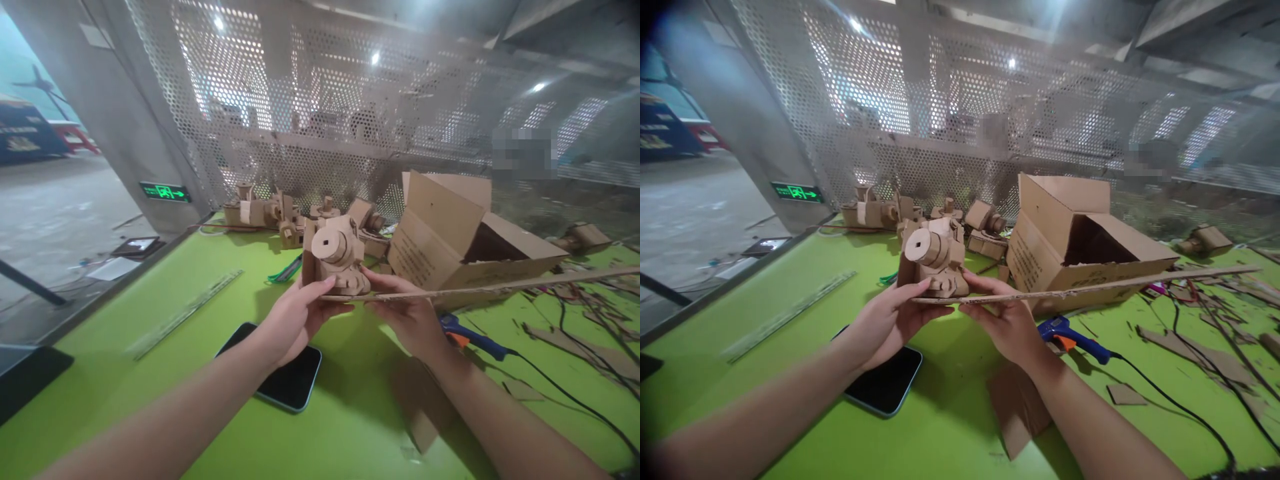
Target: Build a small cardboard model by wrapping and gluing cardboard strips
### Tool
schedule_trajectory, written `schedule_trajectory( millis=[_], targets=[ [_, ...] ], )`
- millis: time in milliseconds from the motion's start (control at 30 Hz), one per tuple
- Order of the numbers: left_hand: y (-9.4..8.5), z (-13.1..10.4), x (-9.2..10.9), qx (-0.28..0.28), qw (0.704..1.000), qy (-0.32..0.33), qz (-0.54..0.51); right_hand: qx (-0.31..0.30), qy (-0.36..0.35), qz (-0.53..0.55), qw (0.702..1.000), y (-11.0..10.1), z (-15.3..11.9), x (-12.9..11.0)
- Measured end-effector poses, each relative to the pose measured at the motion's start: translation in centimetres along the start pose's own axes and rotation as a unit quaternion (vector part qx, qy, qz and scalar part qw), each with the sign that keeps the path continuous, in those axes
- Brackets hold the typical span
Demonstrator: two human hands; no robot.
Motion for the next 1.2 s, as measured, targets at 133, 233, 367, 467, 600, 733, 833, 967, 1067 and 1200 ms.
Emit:
schedule_trajectory(
  millis=[133,233,367,467,600,733,833,967,1067,1200],
  targets=[
    [-0.7,0.3,0.2,0.019,0.999,0.009,-0.036,-0.052,-0.024,0.003,0.998,0.3,-0.1,-0.3],
    [-0.9,0.4,0.3,0.025,0.999,0.013,-0.046,-0.080,-0.033,0.037,0.996,0.4,-0.2,-0.2],
    [-0.8,0.1,1.1,0.040,0.998,0.020,-0.038,-0.079,-0.046,0.105,0.990,0.3,0.0,-0.4],
    [-0.9,-0.2,2.1,0.062,0.997,0.039,-0.020,-0.036,-0.067,0.175,0.982,-0.5,0.2,-0.9],
    [-1.4,-0.2,2.9,0.040,0.995,0.090,0.029,0.016,-0.059,0.270,0.961,-1.1,0.5,-1.1],
    [-1.9,0.0,2.6,0.012,0.986,0.121,0.115,-0.009,-0.028,0.309,0.951,-0.4,0.8,-1.0],
    [-1.9,-0.2,2.5,0.003,0.981,0.130,0.148,-0.024,-0.017,0.306,0.952,-0.2,0.9,-1.0],
    [-0.8,-0.7,2.6,-0.026,0.976,0.128,0.176,-0.044,-0.001,0.345,0.938,0.4,1.0,-1.1],
    [-0.4,-0.8,2.5,-0.039,0.976,0.121,0.179,-0.052,0.009,0.374,0.926,0.7,1.1,-1.1],
    [-1.2,-0.5,2.1,-0.034,0.977,0.120,0.173,-0.048,0.012,0.386,0.921,0.8,1.1,-1.0]
  ],
)
Point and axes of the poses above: each hand's wrist, its own z-axis towards the middle knuckle, its own y-axis out of the palm, x = y × z, the point moved 8 cm from there along z, towards the middle knuckle, and after that the axes turned 4 degrees about -y, right-handed, at the moved point
